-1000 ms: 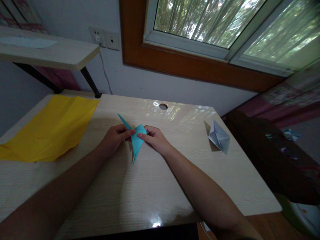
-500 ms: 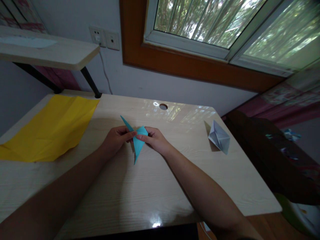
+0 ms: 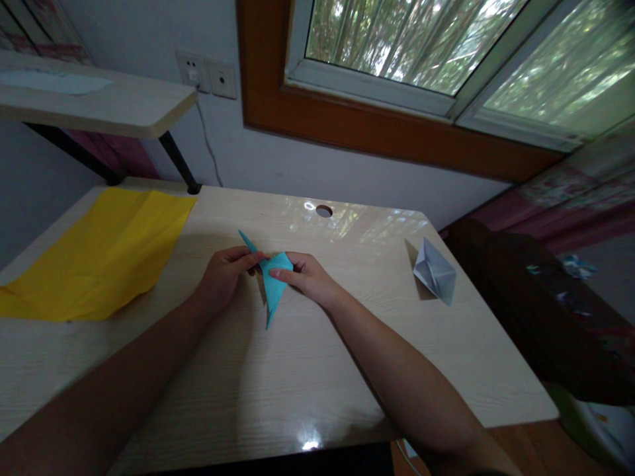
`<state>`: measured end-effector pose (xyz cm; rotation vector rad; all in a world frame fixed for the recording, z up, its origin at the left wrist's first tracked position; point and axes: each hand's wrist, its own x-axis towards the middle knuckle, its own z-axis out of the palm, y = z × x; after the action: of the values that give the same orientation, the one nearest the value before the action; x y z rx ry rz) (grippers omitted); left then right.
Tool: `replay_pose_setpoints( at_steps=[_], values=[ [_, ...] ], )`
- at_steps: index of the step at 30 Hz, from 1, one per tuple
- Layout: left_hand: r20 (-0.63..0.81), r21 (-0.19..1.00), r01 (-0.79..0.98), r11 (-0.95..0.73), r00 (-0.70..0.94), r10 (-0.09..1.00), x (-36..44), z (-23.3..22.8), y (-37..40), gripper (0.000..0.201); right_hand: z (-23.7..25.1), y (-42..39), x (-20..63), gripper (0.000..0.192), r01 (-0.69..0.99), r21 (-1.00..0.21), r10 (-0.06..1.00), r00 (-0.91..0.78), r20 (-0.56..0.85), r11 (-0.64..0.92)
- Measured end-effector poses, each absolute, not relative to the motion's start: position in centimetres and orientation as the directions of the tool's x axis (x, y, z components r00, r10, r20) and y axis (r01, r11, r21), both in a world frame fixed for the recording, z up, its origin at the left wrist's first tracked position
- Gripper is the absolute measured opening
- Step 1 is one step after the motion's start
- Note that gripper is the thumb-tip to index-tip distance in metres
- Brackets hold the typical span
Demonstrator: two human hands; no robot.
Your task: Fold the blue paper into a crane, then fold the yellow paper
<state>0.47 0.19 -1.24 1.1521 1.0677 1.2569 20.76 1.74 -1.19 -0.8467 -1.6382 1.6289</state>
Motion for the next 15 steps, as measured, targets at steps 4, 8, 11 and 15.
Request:
replay_pose_setpoints(
  at_steps=[4,8,11,15],
  values=[
    [0.023,0.985,-0.173,-0.022,0.002,1.0,0.35,-1.0,0.29,0.016,-1.1,1.63,20.81,0.033,0.022,-1.0,0.827,-0.562,0.0,0.015],
    [0.015,0.973,-0.23,-0.024,-0.04,0.999,0.36,-0.76,0.39,0.016,-1.11,1.63,20.82,0.033,0.04,-0.999,0.822,-0.569,-0.004,0.023],
    [0.01,0.964,-0.263,-0.027,-0.066,0.998,0.39,-0.56,0.44,0.016,-1.1,1.68,20.82,0.035,0.047,-0.999,0.816,-0.578,-0.011,0.02],
    [0.0,0.96,-0.28,-0.024,-0.087,0.996,0.39,-0.32,0.47,0.017,-1.09,1.74,20.84,0.034,0.049,-0.999,0.806,-0.591,-0.014,0.018]
  ],
)
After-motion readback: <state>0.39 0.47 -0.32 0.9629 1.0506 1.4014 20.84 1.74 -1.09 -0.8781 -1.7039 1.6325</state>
